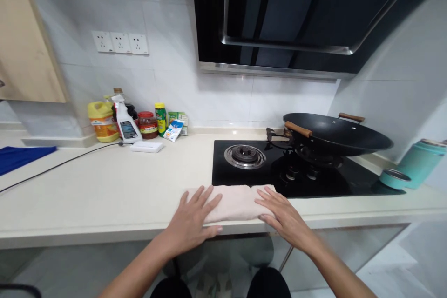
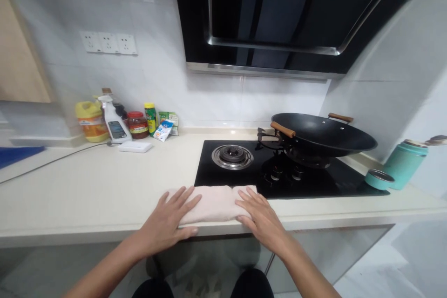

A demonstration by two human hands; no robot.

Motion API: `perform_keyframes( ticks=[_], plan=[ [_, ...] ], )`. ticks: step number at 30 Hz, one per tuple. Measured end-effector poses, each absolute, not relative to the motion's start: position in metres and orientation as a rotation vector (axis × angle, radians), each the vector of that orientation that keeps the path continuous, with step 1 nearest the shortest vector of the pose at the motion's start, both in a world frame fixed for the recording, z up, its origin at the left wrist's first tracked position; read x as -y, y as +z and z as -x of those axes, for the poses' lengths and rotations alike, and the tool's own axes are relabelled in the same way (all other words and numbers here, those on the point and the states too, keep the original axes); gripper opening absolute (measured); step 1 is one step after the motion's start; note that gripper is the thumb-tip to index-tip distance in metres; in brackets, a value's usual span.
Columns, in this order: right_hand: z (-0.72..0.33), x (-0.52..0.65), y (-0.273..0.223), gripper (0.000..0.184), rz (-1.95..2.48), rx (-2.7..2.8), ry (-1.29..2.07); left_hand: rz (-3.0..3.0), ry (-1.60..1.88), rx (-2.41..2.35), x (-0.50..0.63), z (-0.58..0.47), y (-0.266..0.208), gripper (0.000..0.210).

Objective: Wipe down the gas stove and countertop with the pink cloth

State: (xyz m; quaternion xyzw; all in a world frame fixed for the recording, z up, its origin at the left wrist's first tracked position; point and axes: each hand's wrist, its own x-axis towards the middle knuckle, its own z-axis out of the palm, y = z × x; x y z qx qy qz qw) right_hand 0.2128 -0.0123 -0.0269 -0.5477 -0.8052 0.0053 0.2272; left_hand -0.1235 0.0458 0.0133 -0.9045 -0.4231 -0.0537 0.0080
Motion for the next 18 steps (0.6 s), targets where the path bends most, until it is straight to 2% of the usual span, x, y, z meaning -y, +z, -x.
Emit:
perform_keyframes(
  ticks=[4,9,12,15,16,18],
  plan=[
    [-0.223,0.042,-0.036,0.035,1.358,2.134,-0.091,2.828,-0.19,1.195,-0.034,0.11,0.01,0.074],
    [-0.232,0.056,-0.004,0.03,1.476,2.065,0.264,2.897,-0.414,1.02,-0.03,0.126,-0.012,0.083],
    [-0.238,0.05,0.015,0.034,1.539,1.929,0.478,3.02,-0.702,1.074,-0.034,0.144,-0.012,0.065],
    [-0.243,0.03,0.028,0.04,1.528,1.843,0.55,3.144,-0.939,1.359,-0.043,0.15,0.014,0.037],
    [-0.244,0.022,0.032,0.042,1.522,1.832,0.545,3.145,-1.013,1.492,-0.048,0.147,0.025,0.033],
    [-0.245,0.002,0.043,0.045,1.528,1.802,0.544,3.044,-1.183,1.756,-0.063,0.139,0.047,0.038]
  ],
)
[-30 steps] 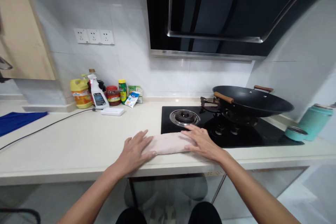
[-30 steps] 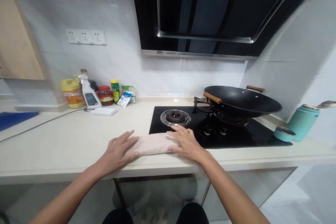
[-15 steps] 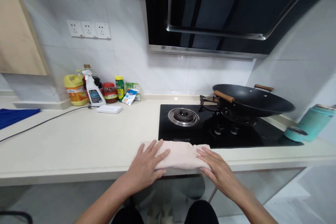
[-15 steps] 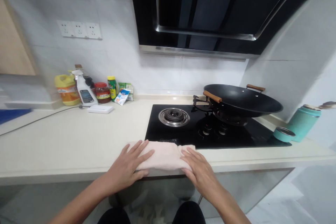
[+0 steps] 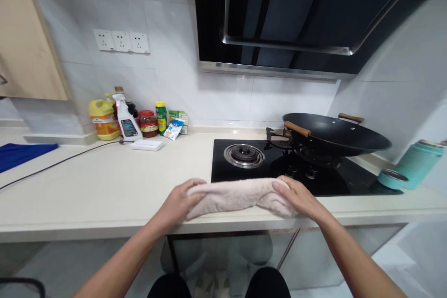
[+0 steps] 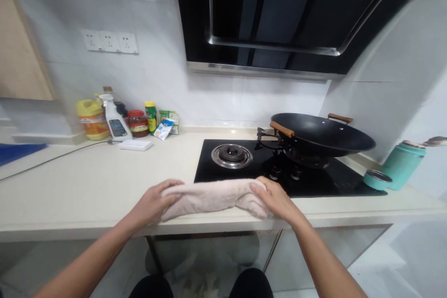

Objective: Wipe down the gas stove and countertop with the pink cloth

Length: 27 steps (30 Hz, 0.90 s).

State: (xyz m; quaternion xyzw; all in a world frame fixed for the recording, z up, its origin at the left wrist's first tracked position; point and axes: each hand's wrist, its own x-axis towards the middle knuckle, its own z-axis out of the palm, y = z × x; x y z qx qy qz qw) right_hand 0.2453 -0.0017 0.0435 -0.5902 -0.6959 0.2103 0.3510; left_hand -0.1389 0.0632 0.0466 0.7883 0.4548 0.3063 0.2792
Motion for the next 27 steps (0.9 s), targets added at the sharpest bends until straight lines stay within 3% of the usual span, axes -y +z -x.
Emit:
perform_keyframes(
  ticks=[4,7,11,15,20,27],
  plan=[
    [-0.248,-0.034,0.06,0.037,1.708,1.741,0.466,-2.014,0.912,-1.466,-0.102,0.122,0.062,0.053],
    [-0.252,-0.043,0.051,0.033,1.978,1.719,0.043,-2.069,0.916,-1.585,-0.118,0.119,0.052,0.057],
    [-0.254,-0.033,0.014,0.038,1.942,1.908,-0.32,-2.233,0.863,-1.583,-0.107,0.113,0.035,0.058],
    [-0.244,-0.029,-0.007,0.041,1.963,2.044,-0.376,-2.347,0.672,-1.493,-0.089,0.086,0.025,0.057],
    [-0.22,-0.054,0.009,0.047,2.079,2.101,-0.296,-2.49,0.302,-1.564,-0.091,0.066,0.018,0.064],
    [-0.153,-0.098,0.023,0.051,1.974,2.256,-0.165,-2.462,0.139,-1.819,-0.134,0.13,0.02,0.063]
  ],
)
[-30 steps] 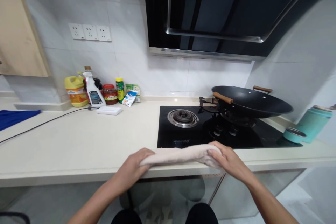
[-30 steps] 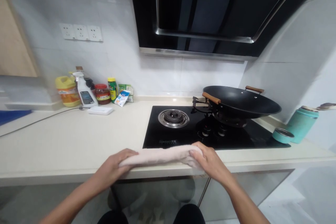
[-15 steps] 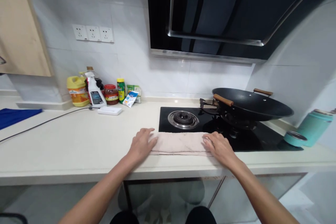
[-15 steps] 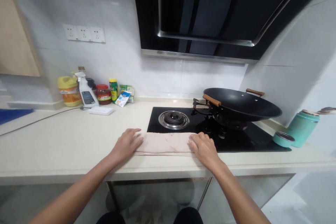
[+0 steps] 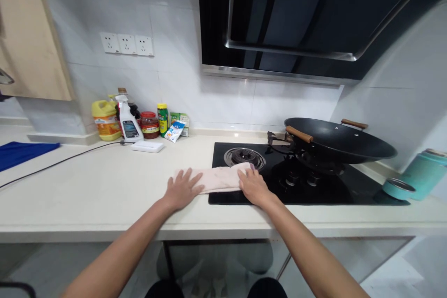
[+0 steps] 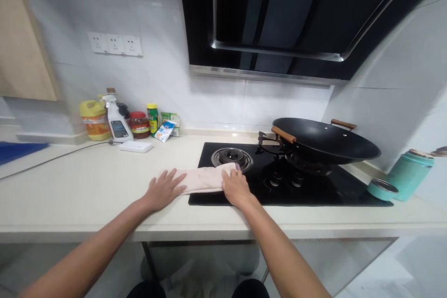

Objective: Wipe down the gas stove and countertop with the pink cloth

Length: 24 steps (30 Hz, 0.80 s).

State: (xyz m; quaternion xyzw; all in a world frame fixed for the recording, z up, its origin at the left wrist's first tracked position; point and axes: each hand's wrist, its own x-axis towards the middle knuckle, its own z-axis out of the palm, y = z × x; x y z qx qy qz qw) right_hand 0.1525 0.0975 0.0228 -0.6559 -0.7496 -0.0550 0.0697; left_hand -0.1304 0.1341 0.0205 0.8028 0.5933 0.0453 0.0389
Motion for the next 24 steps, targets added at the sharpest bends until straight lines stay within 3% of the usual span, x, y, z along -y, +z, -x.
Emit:
perform_keyframes(
  ticks=[6,11,16,24],
  plan=[
    [-0.092,-0.105,0.031,0.052,1.789,2.391,-0.117,-2.27,0.074,-2.058,-0.157,0.19,0.038,0.064],
    [-0.077,-0.067,0.025,0.042,1.661,2.379,-0.201,-2.215,0.133,-2.089,-0.144,0.195,0.043,0.065],
    [-0.123,-0.043,0.011,0.036,1.79,2.187,-0.255,-2.2,0.187,-2.044,-0.124,0.132,0.03,0.094],
    [-0.221,0.002,-0.015,0.033,1.901,1.906,-0.454,-2.391,0.18,-1.724,-0.1,0.017,0.027,0.085]
  ],
)
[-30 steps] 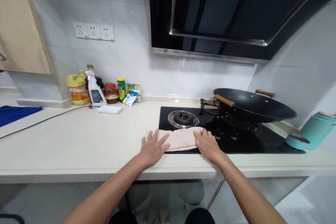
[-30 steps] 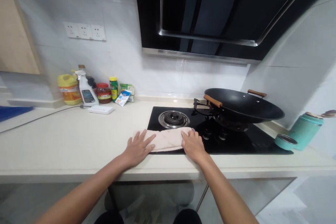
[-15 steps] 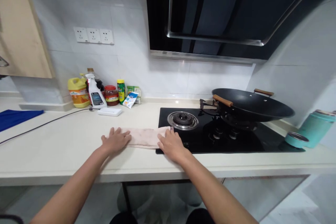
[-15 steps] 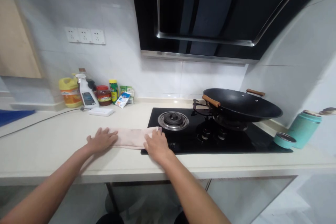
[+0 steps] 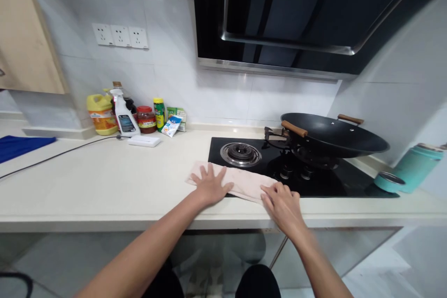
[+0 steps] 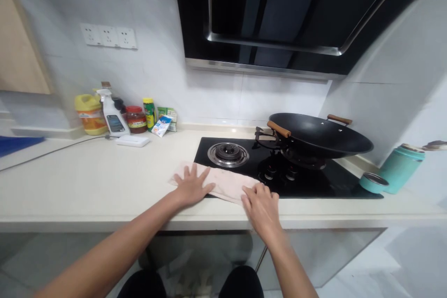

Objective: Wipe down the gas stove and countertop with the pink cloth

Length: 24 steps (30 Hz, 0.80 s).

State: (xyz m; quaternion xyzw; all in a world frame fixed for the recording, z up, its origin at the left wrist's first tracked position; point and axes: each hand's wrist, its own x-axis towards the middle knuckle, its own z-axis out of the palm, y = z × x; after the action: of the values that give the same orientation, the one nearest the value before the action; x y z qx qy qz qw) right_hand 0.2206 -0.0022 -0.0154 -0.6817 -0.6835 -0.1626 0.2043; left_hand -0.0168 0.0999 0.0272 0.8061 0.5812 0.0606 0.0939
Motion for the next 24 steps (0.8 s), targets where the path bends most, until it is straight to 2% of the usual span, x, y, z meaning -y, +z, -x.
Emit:
perform_keyframes(
  ticks=[7,13,18,24],
  plan=[
    [-0.276,0.05,-0.032,0.037,2.064,1.72,-0.427,-2.597,0.147,-1.285,-0.065,-0.027,0.024,0.085],
    [-0.321,0.061,-0.04,0.042,2.228,1.608,-0.523,-2.733,0.297,-0.837,-0.021,-0.066,0.005,0.07],
    [-0.291,0.045,-0.045,0.033,2.104,1.702,-0.656,-2.835,0.569,-0.822,-0.011,-0.048,-0.01,0.059],
    [-0.196,0.023,-0.041,0.028,1.897,1.783,-0.592,-2.86,0.597,-1.082,-0.02,0.036,-0.011,0.057]
  ],
)
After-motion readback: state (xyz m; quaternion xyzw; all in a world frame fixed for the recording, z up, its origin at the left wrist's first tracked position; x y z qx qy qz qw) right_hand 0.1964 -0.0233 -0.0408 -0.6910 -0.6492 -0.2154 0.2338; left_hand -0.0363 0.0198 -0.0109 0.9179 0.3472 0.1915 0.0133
